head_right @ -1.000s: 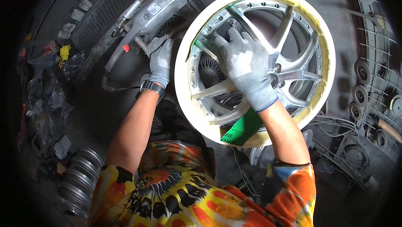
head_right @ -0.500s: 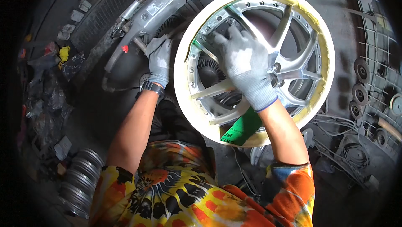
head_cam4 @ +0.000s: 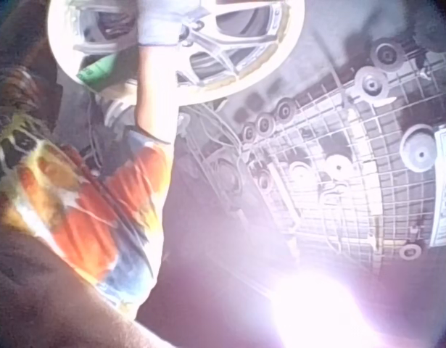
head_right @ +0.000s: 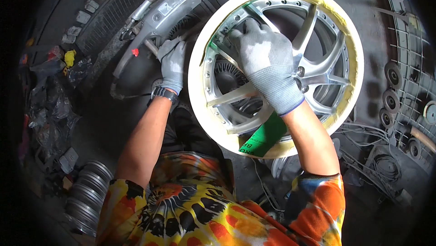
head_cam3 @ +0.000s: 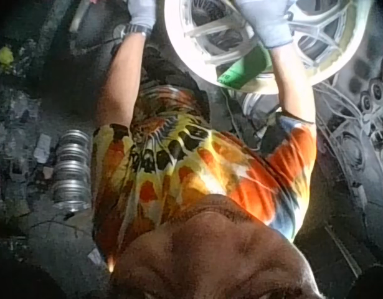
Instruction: The person cleans and masks a set of wheel rims in a workshop environment. They use a cloth and a green tool to apply masking tape and protective covers to specific areas of the silver-colored rims.
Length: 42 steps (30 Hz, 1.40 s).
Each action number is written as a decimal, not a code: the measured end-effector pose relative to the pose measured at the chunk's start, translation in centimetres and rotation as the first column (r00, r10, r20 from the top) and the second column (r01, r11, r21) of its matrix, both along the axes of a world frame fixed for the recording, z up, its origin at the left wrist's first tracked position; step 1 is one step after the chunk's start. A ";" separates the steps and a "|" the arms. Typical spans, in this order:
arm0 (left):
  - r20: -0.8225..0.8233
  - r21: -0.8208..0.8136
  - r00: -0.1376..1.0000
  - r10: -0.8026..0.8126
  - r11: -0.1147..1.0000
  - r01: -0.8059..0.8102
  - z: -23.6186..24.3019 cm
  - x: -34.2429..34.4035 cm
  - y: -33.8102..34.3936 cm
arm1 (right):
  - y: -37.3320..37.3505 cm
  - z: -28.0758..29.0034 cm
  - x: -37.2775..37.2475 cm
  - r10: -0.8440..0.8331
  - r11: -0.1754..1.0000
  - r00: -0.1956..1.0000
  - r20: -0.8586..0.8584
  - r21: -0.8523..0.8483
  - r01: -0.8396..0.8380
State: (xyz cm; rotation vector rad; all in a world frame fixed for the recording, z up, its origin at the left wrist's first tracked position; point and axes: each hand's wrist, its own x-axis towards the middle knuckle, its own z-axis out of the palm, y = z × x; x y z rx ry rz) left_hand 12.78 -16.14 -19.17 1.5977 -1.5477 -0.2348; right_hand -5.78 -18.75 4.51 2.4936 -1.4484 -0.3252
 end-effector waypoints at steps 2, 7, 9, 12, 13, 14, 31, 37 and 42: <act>-0.195 -0.010 0.981 -0.019 1.000 0.017 0.0 0.0 0.0 | 0.1 0.1 0.1 0.032 0.999 0.998 0.048 -0.005 -0.032; 0.031 -0.083 0.999 -0.024 0.996 0.026 0.2 0.2 0.1 | 0.3 0.2 0.5 0.042 0.999 0.999 -0.007 0.026 -0.041; 0.051 -0.071 0.998 -0.028 0.997 0.032 0.3 0.4 0.2 | 0.2 0.3 0.7 0.067 0.998 0.997 0.032 0.010 -0.068; 0.092 0.027 0.992 -0.088 0.996 0.086 0.2 0.4 0.2 | 0.1 0.3 0.9 0.013 0.999 1.000 0.021 0.036 -0.014; 0.049 0.012 0.995 -0.082 0.997 0.081 0.2 0.4 0.2 | 0.1 0.5 0.8 -0.007 1.000 0.998 0.058 -0.005 0.008; 0.000 0.007 0.996 -0.086 0.996 0.086 0.1 0.3 0.2 | 0.1 0.6 0.7 -0.015 1.000 0.999 0.052 0.014 0.014; 0.038 0.005 0.997 -0.062 0.998 0.062 -0.4 0.3 0.4 | -0.6 0.2 -0.9 0.056 0.995 0.998 0.032 0.082 -0.059; 0.052 -0.064 0.995 -0.087 0.994 0.090 -1.1 0.4 0.3 | -0.5 0.2 -0.9 -0.017 0.993 1.000 0.011 0.119 0.015; 0.081 0.010 0.997 -0.009 1.000 0.009 -1.5 0.2 -0.1 | -1.2 0.2 -1.1 -0.051 0.966 0.979 0.197 0.260 -0.002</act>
